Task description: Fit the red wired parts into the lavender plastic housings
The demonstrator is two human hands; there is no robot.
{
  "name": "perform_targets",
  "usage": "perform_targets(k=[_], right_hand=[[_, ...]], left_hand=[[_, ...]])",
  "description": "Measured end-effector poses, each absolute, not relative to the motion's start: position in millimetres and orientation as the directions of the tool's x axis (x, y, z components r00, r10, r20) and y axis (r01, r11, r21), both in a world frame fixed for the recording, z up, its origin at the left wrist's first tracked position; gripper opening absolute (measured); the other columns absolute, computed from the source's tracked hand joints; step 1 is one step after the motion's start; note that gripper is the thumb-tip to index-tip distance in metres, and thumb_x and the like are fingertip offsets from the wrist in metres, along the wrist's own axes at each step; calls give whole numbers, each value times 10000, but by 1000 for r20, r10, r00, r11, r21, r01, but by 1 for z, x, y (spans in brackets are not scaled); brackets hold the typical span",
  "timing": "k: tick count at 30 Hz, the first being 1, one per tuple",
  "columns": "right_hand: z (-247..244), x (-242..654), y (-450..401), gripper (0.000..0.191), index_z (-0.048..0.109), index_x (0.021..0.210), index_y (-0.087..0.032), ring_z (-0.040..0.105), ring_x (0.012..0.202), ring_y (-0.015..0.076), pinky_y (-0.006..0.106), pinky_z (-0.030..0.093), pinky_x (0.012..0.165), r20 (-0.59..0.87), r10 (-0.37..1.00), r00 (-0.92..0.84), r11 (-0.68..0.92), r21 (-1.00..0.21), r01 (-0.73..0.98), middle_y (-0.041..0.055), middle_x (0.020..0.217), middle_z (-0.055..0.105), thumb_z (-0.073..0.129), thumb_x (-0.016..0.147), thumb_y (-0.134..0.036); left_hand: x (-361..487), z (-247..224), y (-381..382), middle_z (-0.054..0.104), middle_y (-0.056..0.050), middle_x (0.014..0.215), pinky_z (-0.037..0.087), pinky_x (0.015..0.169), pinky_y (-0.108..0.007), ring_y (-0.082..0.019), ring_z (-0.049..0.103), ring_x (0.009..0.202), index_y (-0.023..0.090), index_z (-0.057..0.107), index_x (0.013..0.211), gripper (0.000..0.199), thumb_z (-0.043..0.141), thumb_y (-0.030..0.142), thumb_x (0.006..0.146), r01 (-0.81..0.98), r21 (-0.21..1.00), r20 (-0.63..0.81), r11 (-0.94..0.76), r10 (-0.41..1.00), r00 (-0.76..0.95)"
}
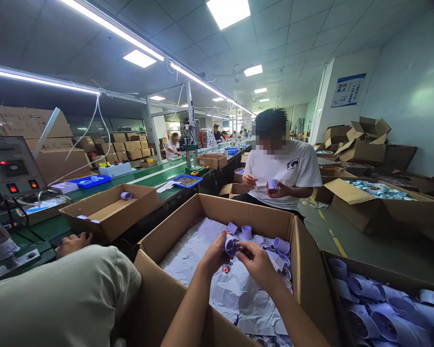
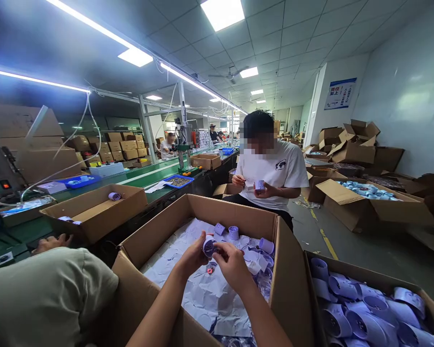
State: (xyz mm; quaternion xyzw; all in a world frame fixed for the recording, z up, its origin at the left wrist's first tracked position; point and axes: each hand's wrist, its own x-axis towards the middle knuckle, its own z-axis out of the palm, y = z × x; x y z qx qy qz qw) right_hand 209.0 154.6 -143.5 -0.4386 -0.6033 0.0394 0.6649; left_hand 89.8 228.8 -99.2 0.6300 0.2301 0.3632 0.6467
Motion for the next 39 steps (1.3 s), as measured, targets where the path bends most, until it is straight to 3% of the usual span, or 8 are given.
perform_targets(k=[3, 10, 13, 17, 22, 28, 35, 39], right_hand=[[-148, 207, 162, 338, 649, 1043, -151, 601, 812, 210, 348, 469, 777, 808, 527, 264, 570, -566, 595, 85, 900, 650, 551, 750, -288], [-153, 203, 170, 146, 701, 838, -171, 544, 797, 196, 317, 461, 723, 948, 236, 215, 393, -295, 871, 94, 855, 539, 582, 774, -115], [-153, 203, 167, 128, 699, 776, -172, 506, 772, 185, 312, 446, 712, 958, 215, 187, 344, -254, 904, 83, 816, 490, 604, 757, -88], [-152, 203, 164, 165, 702, 764, -189, 502, 787, 181, 309, 432, 727, 943, 271, 195, 344, -283, 895, 78, 832, 491, 585, 760, -72], [-151, 202, 161, 197, 702, 819, -215, 534, 785, 167, 316, 426, 763, 879, 386, 280, 390, -430, 814, 59, 861, 520, 572, 757, -81], [-146, 202, 155, 187, 644, 828, -162, 556, 788, 169, 295, 413, 747, 821, 427, 380, 417, -551, 723, 31, 858, 569, 635, 685, -42], [-144, 198, 150, 158, 727, 857, -210, 564, 865, 190, 310, 403, 791, 825, 476, 303, 286, -472, 834, 54, 933, 606, 615, 787, -122], [-145, 198, 152, 147, 733, 821, -234, 558, 825, 172, 293, 387, 750, 849, 434, 302, 229, -428, 874, 40, 897, 617, 626, 792, -136]], left_hand=[[92, -104, 231, 495, 8, 622, 187, 395, -179, -79, 418, 428, 163, 438, 1159, 597, 465, 663, 835, -150, 980, 197, -131, 737, 646], [99, -106, 226, 437, 36, 602, 164, 386, -189, -72, 390, 400, 176, 439, 1117, 550, 461, 651, 843, -166, 985, 150, -46, 699, 699], [99, -105, 224, 393, 39, 569, 152, 393, -188, -58, 351, 392, 146, 458, 968, 519, 424, 652, 857, -140, 990, 113, -20, 710, 695], [100, -108, 227, 352, 34, 492, 174, 393, -200, -66, 335, 377, 146, 379, 740, 591, 407, 732, 804, -80, 993, 121, -91, 714, 690], [104, -114, 235, 405, 9, 464, 206, 382, -210, -84, 354, 354, 146, 403, 717, 624, 348, 762, 804, -36, 987, 137, -156, 711, 690], [105, -117, 239, 408, 0, 449, 204, 361, -209, -87, 359, 343, 146, 405, 690, 623, 296, 743, 830, 28, 984, 109, -176, 718, 687], [105, -111, 231, 386, 17, 457, 222, 369, -192, -70, 348, 347, 139, 398, 712, 536, 265, 613, 922, -16, 998, 55, -59, 763, 644], [104, -110, 229, 379, 16, 443, 219, 365, -193, -71, 343, 340, 142, 385, 691, 558, 273, 644, 907, 22, 996, 55, -88, 773, 632]])
